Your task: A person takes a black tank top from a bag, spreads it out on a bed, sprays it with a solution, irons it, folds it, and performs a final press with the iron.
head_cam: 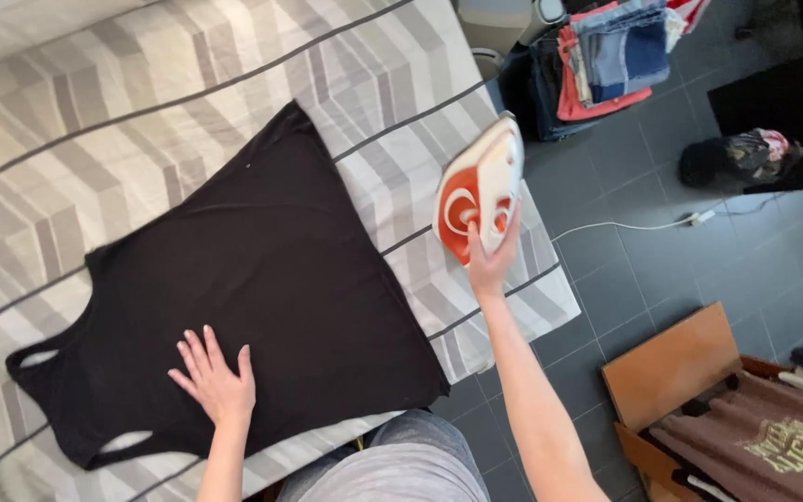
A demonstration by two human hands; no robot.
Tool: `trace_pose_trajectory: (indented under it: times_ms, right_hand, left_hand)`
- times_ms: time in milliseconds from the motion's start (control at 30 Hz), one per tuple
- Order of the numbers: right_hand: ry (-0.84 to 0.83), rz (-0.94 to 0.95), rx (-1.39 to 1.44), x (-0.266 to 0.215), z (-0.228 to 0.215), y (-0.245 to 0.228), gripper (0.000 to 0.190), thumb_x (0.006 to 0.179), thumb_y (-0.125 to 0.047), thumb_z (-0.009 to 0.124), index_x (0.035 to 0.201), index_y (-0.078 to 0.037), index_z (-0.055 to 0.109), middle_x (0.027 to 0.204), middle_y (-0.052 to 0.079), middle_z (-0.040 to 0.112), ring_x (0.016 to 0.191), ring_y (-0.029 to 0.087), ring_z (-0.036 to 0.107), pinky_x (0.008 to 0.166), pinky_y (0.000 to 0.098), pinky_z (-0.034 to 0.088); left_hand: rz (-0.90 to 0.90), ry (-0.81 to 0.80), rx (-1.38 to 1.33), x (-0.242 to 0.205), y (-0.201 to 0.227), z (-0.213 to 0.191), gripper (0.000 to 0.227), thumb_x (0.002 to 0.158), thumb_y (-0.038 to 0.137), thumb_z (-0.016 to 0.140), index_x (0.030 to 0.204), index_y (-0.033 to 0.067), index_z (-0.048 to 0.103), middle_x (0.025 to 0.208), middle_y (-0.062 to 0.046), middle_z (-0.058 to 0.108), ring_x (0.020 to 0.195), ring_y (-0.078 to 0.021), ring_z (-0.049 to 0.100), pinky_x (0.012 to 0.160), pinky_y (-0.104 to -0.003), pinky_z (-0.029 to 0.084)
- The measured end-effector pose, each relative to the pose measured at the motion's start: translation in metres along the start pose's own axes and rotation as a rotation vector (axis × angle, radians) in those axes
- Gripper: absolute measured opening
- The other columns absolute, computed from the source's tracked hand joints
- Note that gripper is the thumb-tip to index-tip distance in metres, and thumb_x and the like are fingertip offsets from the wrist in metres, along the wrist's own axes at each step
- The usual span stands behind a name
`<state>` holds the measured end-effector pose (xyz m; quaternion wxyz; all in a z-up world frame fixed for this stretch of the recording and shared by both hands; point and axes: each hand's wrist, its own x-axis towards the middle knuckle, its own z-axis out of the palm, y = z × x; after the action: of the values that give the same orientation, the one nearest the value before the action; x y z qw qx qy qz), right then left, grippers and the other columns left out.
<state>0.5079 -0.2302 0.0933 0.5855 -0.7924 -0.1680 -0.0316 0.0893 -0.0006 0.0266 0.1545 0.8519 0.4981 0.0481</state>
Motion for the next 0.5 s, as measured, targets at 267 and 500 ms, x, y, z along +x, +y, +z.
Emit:
trace_pose_trajectory:
  times_ms: [267,500]
  right_hand:
    - [0.001,0.017,0.011,-0.048,-0.024,0.008,0.072,0.103,-0.026,0.068,0.158,-0.002,0.028,0.157,0.024,0.046,0.144,0.036,0.050,0.117,0.0463,0.046]
    - [-0.027,-0.084,-0.148,-0.080,-0.034,0.029,0.049,0.097,-0.016,0.082,0.137,0.001,0.060,0.129,0.024,0.067,0.121,0.031,0.066,0.106,0.0468,0.050]
  left_hand:
    - [0.085,0.051,0.088,-0.041,0.004,0.019,0.078,0.100,0.050,0.054,0.165,0.0091,0.039,0.173,-0.021,0.029,0.158,-0.0419,0.028,0.122,-0.072,0.015]
    - [0.080,0.112,0.019,-0.095,-0.008,0.022,0.073,0.102,0.054,0.054,0.162,0.0145,0.043,0.171,-0.020,0.033,0.157,-0.0396,0.029,0.122,-0.070,0.011]
